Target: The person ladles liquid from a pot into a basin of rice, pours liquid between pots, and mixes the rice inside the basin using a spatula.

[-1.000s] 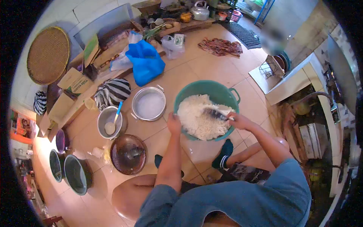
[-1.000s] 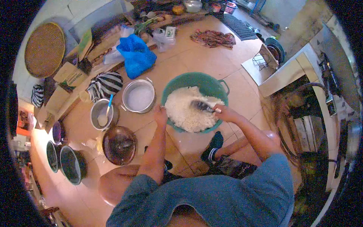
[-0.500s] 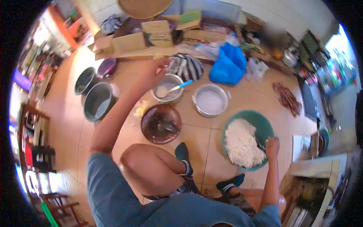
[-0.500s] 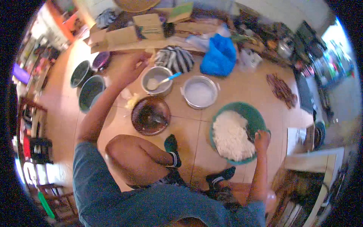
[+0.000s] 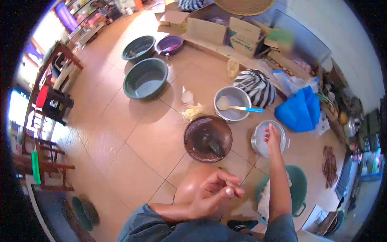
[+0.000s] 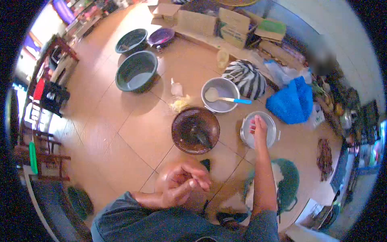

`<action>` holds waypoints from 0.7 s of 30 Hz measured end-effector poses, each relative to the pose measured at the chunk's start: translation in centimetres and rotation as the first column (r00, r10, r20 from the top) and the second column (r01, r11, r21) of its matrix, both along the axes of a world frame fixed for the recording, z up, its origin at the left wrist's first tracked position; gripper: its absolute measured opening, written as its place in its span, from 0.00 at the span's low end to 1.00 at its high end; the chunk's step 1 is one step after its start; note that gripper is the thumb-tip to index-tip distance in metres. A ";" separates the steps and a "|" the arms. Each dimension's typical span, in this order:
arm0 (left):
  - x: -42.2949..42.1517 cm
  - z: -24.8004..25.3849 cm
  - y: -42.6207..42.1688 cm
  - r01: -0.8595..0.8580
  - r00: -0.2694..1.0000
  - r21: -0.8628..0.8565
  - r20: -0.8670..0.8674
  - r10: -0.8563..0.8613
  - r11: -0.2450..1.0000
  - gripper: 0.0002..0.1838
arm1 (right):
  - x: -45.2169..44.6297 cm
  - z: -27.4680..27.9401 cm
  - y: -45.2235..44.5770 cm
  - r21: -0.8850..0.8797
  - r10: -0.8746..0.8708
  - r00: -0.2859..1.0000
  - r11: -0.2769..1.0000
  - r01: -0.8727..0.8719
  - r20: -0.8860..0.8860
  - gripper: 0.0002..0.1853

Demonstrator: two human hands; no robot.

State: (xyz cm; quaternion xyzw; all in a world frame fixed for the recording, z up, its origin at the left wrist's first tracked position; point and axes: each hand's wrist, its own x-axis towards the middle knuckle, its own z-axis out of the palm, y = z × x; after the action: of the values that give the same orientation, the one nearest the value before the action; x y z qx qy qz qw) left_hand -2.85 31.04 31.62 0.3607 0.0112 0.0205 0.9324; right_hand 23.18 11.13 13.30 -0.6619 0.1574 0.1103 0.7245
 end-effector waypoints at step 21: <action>5.8 -3.3 -1.6 -0.243 0.955 -0.009 0.173 0.241 0.970 0.16 | 7.0 -9.6 10.7 -0.816 0.790 0.368 0.565 -0.121 0.491 0.18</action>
State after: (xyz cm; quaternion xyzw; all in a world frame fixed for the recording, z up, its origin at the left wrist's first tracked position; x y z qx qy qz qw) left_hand 2.97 29.41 28.36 0.3591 -0.0261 0.1657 0.9181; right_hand 30.21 21.85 3.67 -0.8510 -0.3874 -0.0654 0.3485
